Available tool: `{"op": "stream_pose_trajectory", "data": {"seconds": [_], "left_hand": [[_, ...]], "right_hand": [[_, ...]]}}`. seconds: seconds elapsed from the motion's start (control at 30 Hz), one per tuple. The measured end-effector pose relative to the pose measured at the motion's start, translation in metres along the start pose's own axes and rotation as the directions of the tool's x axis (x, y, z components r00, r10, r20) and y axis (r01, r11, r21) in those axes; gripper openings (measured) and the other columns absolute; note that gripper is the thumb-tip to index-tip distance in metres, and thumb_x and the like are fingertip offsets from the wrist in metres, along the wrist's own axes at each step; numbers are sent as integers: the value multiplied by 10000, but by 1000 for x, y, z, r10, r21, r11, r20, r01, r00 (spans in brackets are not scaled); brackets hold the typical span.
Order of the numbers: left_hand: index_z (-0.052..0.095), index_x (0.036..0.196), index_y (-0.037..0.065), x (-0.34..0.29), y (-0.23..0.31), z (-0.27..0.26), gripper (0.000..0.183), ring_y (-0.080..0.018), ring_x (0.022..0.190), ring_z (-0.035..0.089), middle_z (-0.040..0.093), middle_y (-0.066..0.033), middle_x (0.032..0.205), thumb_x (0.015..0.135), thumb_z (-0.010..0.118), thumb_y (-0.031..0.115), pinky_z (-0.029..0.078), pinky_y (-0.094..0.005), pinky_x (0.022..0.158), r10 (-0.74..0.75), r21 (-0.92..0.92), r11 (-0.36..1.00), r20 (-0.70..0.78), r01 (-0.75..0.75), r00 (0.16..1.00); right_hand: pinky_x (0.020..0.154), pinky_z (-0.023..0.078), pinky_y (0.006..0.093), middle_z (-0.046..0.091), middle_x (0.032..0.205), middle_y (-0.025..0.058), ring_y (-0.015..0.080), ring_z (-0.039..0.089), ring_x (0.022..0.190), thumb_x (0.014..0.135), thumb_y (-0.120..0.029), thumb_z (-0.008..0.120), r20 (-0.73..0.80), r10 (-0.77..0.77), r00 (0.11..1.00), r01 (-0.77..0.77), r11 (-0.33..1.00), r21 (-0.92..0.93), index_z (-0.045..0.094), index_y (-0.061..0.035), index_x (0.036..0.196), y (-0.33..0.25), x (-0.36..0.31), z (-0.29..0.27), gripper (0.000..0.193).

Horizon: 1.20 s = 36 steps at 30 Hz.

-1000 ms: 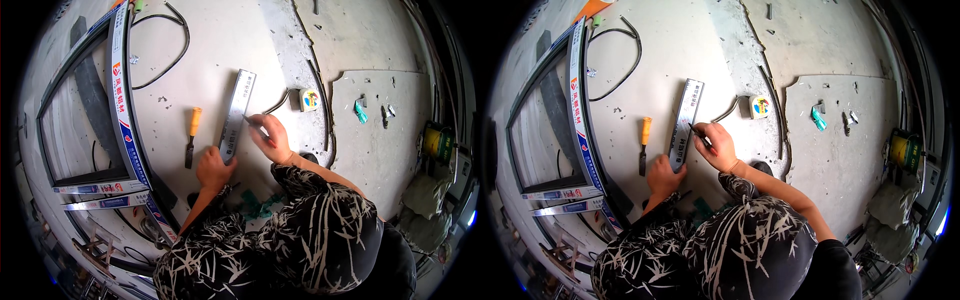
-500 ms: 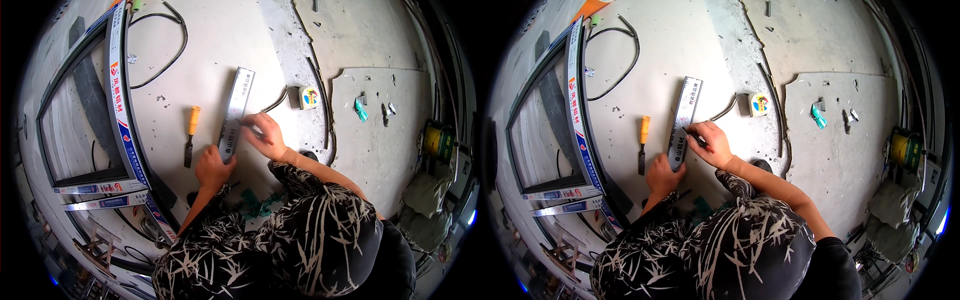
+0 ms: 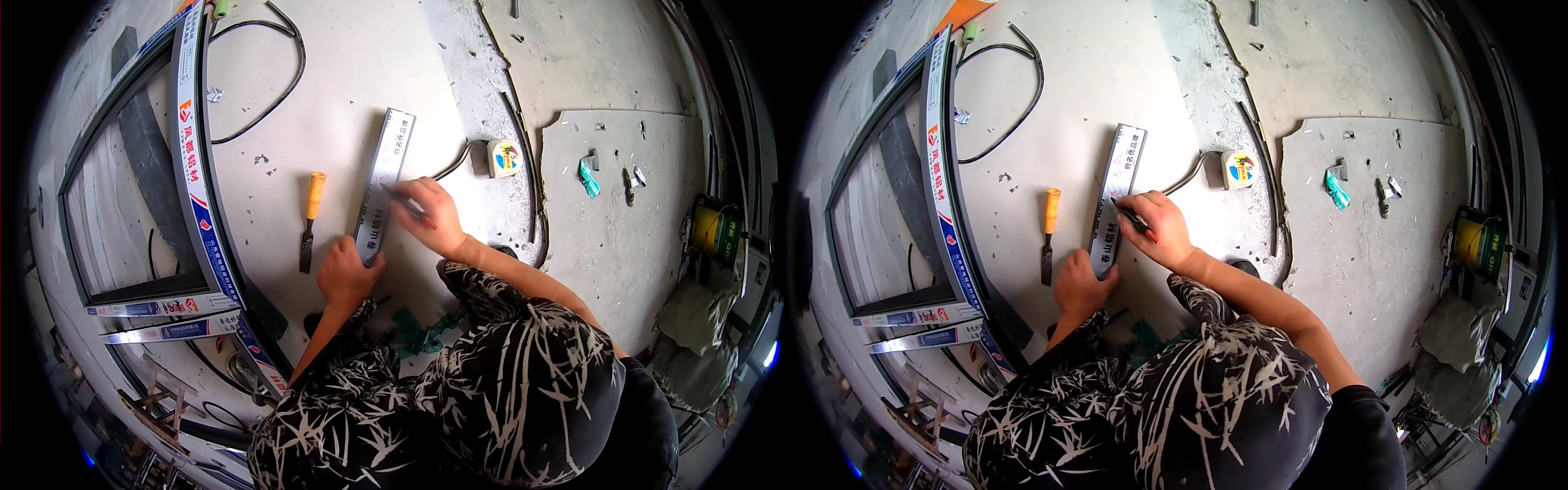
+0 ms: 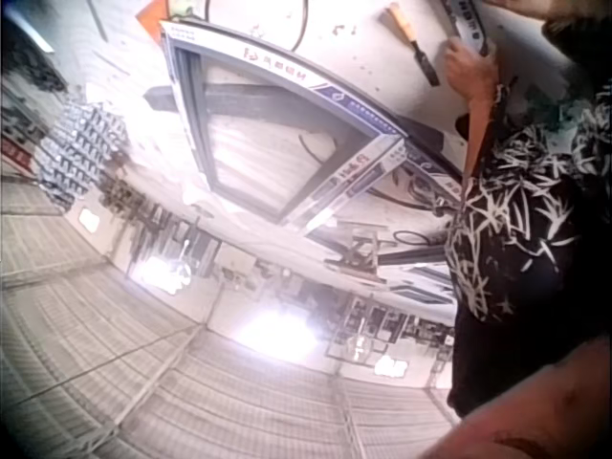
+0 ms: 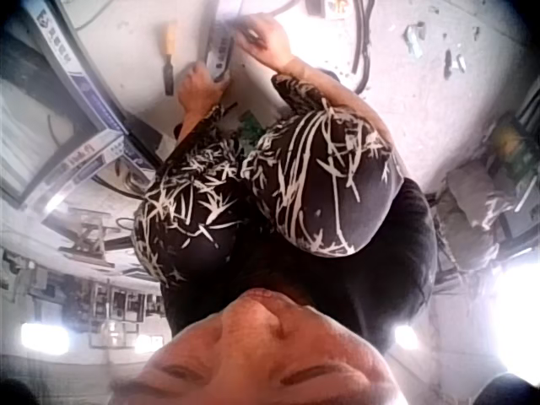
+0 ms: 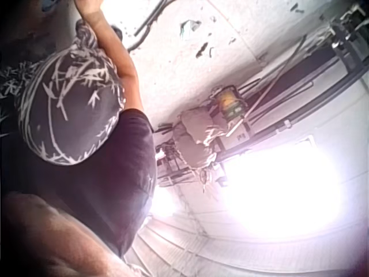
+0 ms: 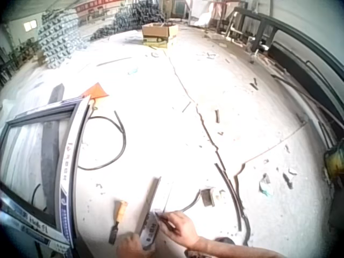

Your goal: The person measures window frames and a metal piece using a tape measure, then writes markings on the metal piece with a pen.

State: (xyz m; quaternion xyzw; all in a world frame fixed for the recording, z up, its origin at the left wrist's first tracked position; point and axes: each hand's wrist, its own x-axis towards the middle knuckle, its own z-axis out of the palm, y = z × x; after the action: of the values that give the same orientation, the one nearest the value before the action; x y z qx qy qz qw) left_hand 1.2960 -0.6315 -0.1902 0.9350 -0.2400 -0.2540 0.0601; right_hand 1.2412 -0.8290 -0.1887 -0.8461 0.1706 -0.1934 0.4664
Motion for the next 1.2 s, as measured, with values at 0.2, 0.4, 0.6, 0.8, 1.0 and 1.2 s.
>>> {"op": "stream_pose_trajectory", "data": {"seconds": [0.2,0.4,0.6,0.8,1.0,1.2], "left_hand": [[547,970,67,0,1,-2,543,-399,854,645,634,-165,937,760,711,540,517,-514,711,-9,-2,1000,2,9,1000],[550,965,66,0,1,0,540,-399,842,646,634,-169,934,759,711,539,518,-514,705,-2,-5,1000,-14,2,1000],[551,958,64,1,3,-4,535,-394,845,648,635,-168,930,759,714,533,519,-510,704,-5,-9,1000,-12,5,1000],[552,964,64,1,3,-4,541,-392,850,649,636,-169,924,761,711,539,520,-510,711,-6,-5,1000,0,6,1000],[550,974,64,1,3,-5,547,-392,858,650,641,-172,935,766,706,546,521,-510,716,-10,-8,1000,12,10,1000],[547,979,65,1,3,-7,548,-392,874,648,639,-170,939,770,708,546,520,-509,721,-12,-6,1000,26,12,1000]], "right_hand": [[692,513,377,676,819,79,286,631,776,808,-111,732,-9,13,1000,-13,1000,10,681,-82,926,0,-1,0,131],[671,509,370,671,803,66,272,626,756,797,-101,732,-27,31,999,-31,999,23,674,-83,907,0,-3,0,126],[678,511,374,670,812,71,278,628,766,802,-102,733,-24,25,999,-25,1000,19,675,-80,919,0,-1,0,133],[695,525,358,680,851,78,269,642,787,804,-81,732,-6,12,1000,-12,1000,13,687,-68,952,2,-1,-2,155],[698,526,359,682,858,85,273,643,787,804,-84,736,-5,22,1000,-22,1000,7,688,-67,955,3,0,-2,159],[707,533,345,689,878,86,257,652,794,799,-64,734,-2,23,1000,-23,1000,-14,687,-62,967,6,0,-2,175]]}}
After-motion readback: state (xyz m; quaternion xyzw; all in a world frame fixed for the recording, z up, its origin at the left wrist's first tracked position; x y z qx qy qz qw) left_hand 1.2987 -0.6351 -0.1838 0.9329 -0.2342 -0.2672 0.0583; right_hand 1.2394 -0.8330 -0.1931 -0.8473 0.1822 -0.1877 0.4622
